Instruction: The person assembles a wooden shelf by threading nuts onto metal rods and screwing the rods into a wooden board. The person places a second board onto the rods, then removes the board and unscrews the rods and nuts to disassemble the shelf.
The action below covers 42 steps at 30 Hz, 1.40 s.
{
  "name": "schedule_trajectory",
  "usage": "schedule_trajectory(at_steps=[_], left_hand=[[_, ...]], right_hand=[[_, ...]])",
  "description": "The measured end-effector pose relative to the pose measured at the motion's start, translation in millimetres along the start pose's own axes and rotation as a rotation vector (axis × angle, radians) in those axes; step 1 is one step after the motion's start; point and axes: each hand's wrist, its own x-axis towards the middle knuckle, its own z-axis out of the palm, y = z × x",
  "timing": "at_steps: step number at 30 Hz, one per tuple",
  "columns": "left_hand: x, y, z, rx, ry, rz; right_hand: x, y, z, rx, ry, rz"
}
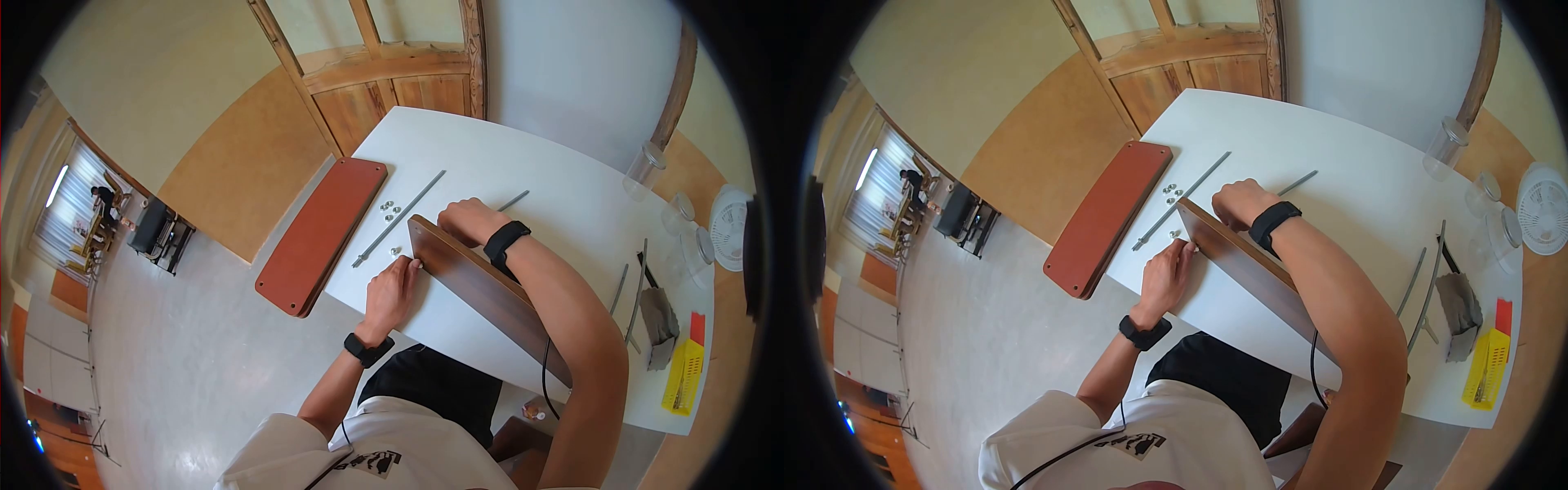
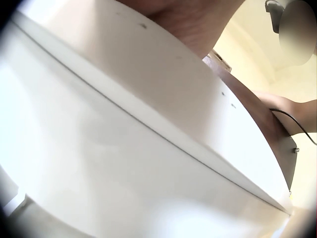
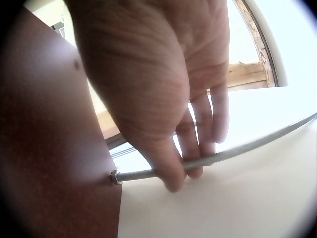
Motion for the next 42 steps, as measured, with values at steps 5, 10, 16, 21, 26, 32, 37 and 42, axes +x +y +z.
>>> schedule_trajectory(at_steps=[5, 10, 16, 21, 26, 32, 37, 42], left_hand=[[-2, 14, -9, -0.072, -0.053, -0.081], [-1, 2, 2, 0.047, 0.028, 0.038], [0, 18, -13, -0.038, -0.054, -0.101], [-2, 3, 0, -0.027, 0.012, -0.006], [1, -4, 1, 0.045, -0.002, 0.017], [-3, 7, -7, -0.109, -0.028, -0.048], [-2, -2, 0, 0.031, 0.016, 0.053], [0, 8, -7, 0.025, -0.018, -0.023]], right_hand=[[-2, -3, -3, -0.011, -0.031, 0.021], [-2, -3, -3, -0.028, -0.022, 0.010], [-5, -5, -9, -0.040, -0.039, 0.016], [-2, -1, -2, -0.025, -0.026, 0.008], [-2, -3, -4, -0.039, -0.029, 0.005], [-2, -3, -3, -0.037, -0.011, 0.007], [-1, -2, -3, -0.047, -0.014, -0.002], [-1, -2, -4, -0.044, -0.043, 0.015]])
